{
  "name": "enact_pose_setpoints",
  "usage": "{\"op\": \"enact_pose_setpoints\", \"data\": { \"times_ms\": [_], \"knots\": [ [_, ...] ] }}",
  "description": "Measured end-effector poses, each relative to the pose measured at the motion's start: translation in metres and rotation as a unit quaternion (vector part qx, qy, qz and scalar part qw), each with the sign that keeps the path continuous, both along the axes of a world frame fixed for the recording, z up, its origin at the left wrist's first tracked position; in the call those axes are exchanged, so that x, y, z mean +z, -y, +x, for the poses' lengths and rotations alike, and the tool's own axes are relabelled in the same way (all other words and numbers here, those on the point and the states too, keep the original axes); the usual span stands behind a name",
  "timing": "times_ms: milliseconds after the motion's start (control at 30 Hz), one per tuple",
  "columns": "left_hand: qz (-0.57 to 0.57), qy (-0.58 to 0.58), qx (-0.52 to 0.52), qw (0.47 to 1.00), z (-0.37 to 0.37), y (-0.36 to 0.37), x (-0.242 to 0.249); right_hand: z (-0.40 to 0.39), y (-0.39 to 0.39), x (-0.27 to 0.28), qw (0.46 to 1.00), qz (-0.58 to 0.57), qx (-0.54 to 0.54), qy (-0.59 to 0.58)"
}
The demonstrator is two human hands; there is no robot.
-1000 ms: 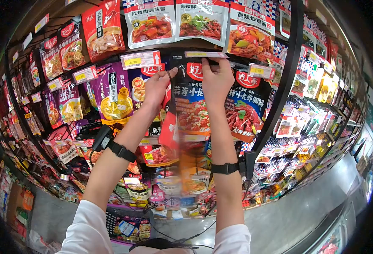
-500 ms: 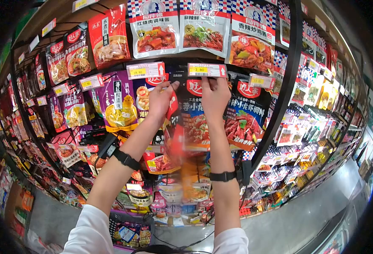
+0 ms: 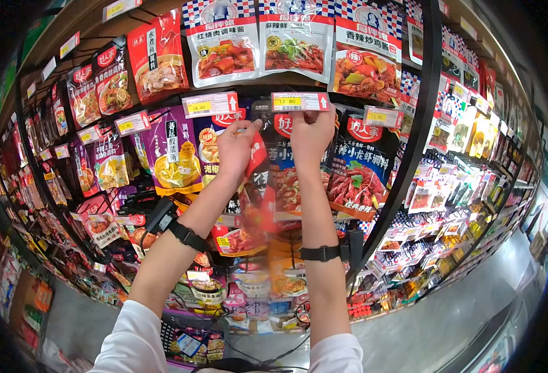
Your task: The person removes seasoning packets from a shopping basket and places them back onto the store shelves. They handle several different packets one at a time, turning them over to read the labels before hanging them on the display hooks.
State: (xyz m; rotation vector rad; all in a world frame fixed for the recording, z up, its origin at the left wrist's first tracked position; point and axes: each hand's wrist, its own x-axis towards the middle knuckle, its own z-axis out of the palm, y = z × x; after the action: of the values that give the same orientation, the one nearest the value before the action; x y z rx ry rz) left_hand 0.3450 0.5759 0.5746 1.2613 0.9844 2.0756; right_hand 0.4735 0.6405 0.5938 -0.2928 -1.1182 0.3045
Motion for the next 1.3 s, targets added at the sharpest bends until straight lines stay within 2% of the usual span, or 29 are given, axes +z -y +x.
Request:
{"op": "enact_pose_setpoints", "data": {
  "times_ms": [33,133,267,367,467,567,600,667,800,900,1000,1100,1200,1300],
  "knots": [
    [-0.001,-0.005,0.000,1.000,-0.002,-0.002,-0.002,-0.003,0.009,0.000,0.998,-0.022,0.057,-0.024],
    [-0.004,-0.014,0.007,1.000,-0.004,-0.007,-0.003,-0.005,0.005,-0.009,0.999,0.038,0.002,0.009],
    [-0.030,-0.028,0.025,0.999,-0.006,-0.014,-0.001,-0.007,0.027,-0.020,0.995,0.023,-0.073,0.067],
    [-0.030,-0.067,0.049,0.996,-0.016,-0.037,-0.013,-0.005,0.023,-0.037,0.938,0.039,-0.286,0.192],
    [-0.025,-0.100,0.073,0.992,-0.020,-0.048,-0.026,-0.006,0.024,-0.049,0.884,0.017,-0.387,0.261],
    [-0.031,-0.140,0.105,0.984,-0.021,-0.054,-0.038,-0.004,0.016,-0.054,0.827,0.004,-0.445,0.345],
    [-0.053,-0.137,0.069,0.987,-0.023,-0.056,-0.042,-0.004,0.017,-0.054,0.804,-0.004,-0.467,0.369],
    [-0.097,-0.128,-0.003,0.987,-0.020,-0.028,-0.032,-0.004,0.018,-0.050,0.834,-0.003,-0.415,0.365],
    [-0.050,-0.118,0.001,0.992,-0.027,-0.045,-0.048,0.001,-0.002,-0.046,0.861,0.000,-0.348,0.371],
    [-0.060,-0.108,-0.033,0.992,-0.024,-0.022,-0.037,0.008,-0.011,-0.041,0.885,0.010,-0.279,0.373],
    [-0.077,-0.080,-0.003,0.994,-0.023,-0.012,-0.030,0.008,-0.016,-0.037,0.877,-0.010,-0.285,0.386],
    [-0.022,-0.059,0.014,0.998,-0.034,-0.031,-0.040,0.003,-0.026,-0.040,0.868,-0.004,-0.307,0.391],
    [-0.038,-0.007,-0.037,0.999,-0.043,-0.024,-0.038,-0.005,-0.044,-0.054,0.853,0.005,-0.356,0.382],
    [-0.024,0.070,-0.166,0.983,-0.060,-0.002,-0.035,-0.013,-0.055,-0.061,0.854,0.029,-0.374,0.359]
  ]
}}
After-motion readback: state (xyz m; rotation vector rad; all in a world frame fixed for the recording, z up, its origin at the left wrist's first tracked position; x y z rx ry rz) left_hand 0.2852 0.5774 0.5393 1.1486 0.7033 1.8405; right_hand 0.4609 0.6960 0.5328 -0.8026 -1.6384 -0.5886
